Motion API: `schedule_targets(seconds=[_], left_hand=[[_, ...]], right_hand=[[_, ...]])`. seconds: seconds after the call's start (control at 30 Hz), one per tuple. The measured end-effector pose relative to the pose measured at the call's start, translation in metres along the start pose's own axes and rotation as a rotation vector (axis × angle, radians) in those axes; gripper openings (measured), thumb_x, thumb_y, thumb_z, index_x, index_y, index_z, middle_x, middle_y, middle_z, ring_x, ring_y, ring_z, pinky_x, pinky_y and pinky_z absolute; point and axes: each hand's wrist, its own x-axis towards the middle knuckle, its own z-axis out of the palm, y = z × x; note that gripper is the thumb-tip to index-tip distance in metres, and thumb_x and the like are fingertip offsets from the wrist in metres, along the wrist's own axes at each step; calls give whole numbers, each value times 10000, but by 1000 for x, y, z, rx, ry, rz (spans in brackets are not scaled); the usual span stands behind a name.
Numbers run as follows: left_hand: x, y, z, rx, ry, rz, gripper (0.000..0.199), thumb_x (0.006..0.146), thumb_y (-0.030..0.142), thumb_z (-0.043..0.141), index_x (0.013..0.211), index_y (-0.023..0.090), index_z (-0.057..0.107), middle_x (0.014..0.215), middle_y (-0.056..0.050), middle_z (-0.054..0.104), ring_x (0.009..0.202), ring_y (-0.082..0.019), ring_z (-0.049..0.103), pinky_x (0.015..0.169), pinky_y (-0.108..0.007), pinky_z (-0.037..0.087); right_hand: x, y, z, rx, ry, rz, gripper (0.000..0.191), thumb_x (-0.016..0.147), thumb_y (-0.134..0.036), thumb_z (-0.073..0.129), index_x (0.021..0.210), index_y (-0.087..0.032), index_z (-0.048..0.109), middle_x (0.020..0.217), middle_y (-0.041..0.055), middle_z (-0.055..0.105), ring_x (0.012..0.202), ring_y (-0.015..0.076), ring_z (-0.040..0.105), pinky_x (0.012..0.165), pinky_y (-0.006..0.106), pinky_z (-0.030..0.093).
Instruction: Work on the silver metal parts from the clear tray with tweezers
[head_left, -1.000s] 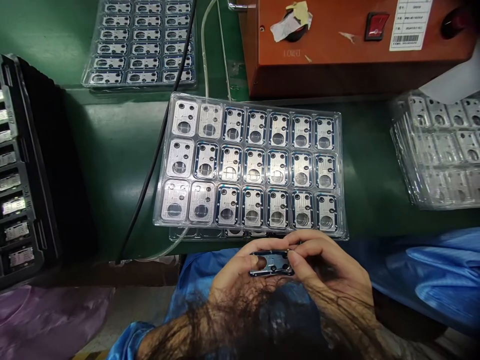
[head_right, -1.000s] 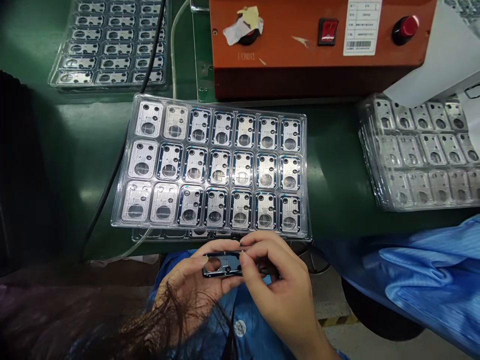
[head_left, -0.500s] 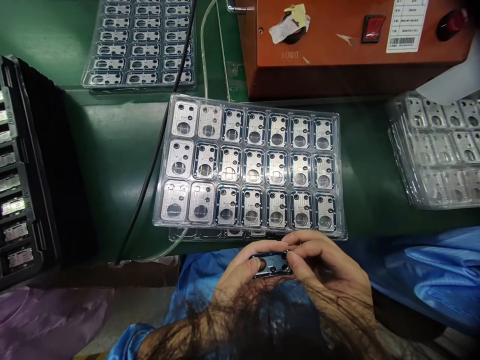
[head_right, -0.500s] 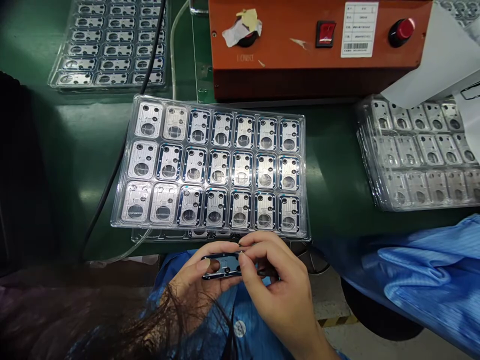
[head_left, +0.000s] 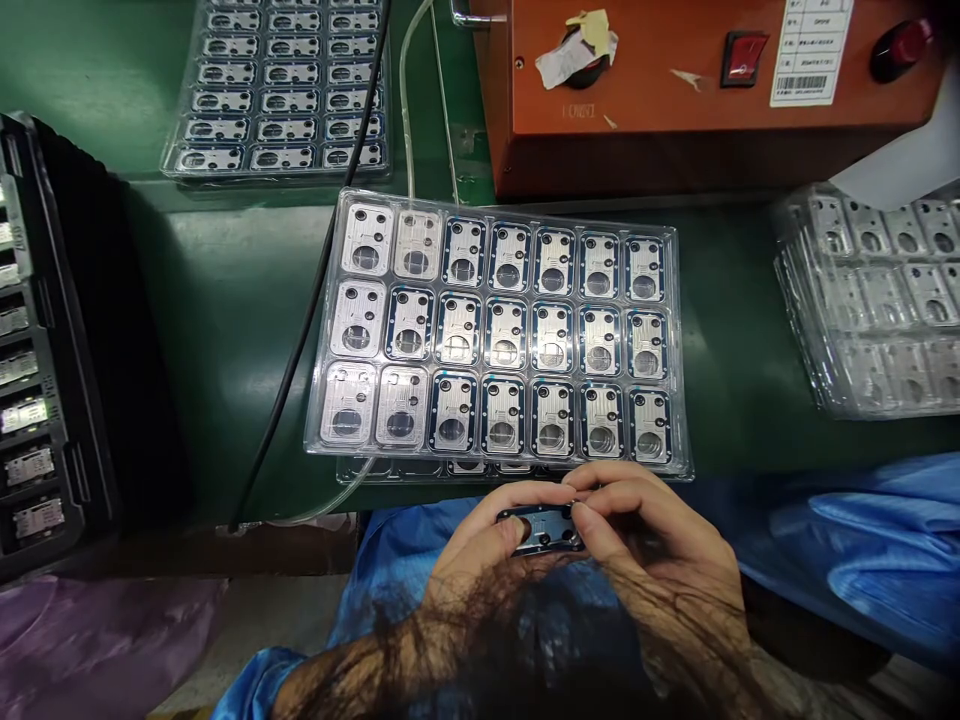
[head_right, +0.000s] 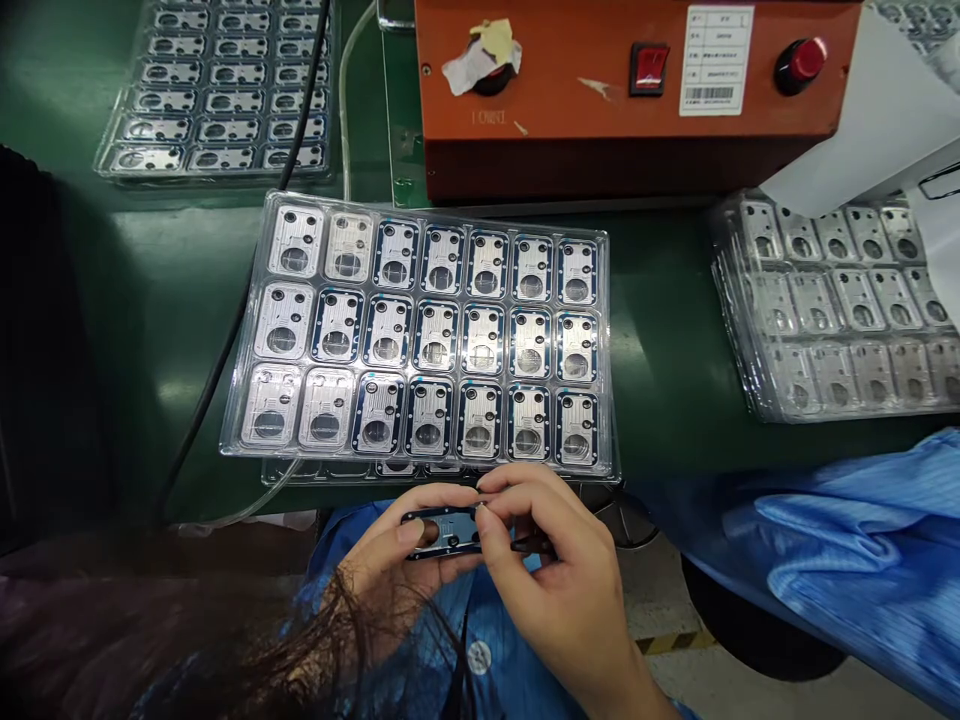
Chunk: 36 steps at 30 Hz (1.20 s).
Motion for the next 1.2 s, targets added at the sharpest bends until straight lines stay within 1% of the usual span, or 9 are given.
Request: schedule_targets(seconds=[0.17,0.33,0.47,0.63,0.8,0.9,0.97,1.1,1.2], left_hand=[[-1,3,3,-10,22,-6,341,722,384,750,1002,189,756,1096,-79,730,1079,-288,682,958,-369,549],[0,0,6,37,83,17,352,730,451,768,984,207,764,1070,-71,742,1053,-274,693,902,-351,569],[1,-1,7,32,63,15,349,723,454,777,990,231,763,1094,-71,748,1051,-272,699,904,-346,567],[1,-2,5,45,53,1,281,749,405,769,989,259,764,1099,-51,747,934,-217,727,837,-293,567],[1,-4,4,96,115,1,308,716,420,798,978,259,763,866,-21,759,773,-164,720,765,-251,563],[2,-6,6,128,143,53,316,699,439,807,947,249,768,900,-19,766,861,-170,717,795,-234,561],[3,-8,7,141,139,90,295,724,440,785,947,248,769,938,-22,772,927,-187,717,838,-252,565],[4,-11,9,198,174,181,254,755,445,753,927,259,774,964,-17,774,959,-203,718,884,-288,565],[4,-12,9,269,214,235,219,769,436,739,909,274,780,999,-10,777,959,-191,718,886,-272,560]], right_hand=[[2,-2,0,5,-2,-19,141,808,-190,660,729,-297,614,891,-3,693,777,179,721,502,226,553],[2,-4,0,-47,8,-40,138,801,-170,657,746,-291,617,923,-13,688,726,135,695,521,199,547],[1,-5,-1,-91,18,-72,134,782,-175,678,768,-296,621,941,-17,687,687,130,661,516,223,532],[0,-5,0,-86,27,-80,134,788,-157,671,789,-284,625,943,0,682,732,146,673,545,246,528],[-1,-4,2,-145,26,-113,102,807,-171,652,799,-268,621,943,-6,681,706,108,664,584,216,528],[-2,-5,3,-226,57,-175,93,815,-178,638,803,-268,617,929,-11,692,714,92,676,590,194,526],[-3,-5,5,-284,84,-209,86,817,-185,638,812,-268,614,924,-11,702,709,86,686,590,189,525],[-3,-4,7,-376,116,-244,70,820,-208,642,816,-272,614,918,-5,732,674,91,700,585,200,536],[-5,-4,7,-432,137,-254,62,835,-233,624,791,-276,617,917,5,749,681,116,720,579,223,555]])
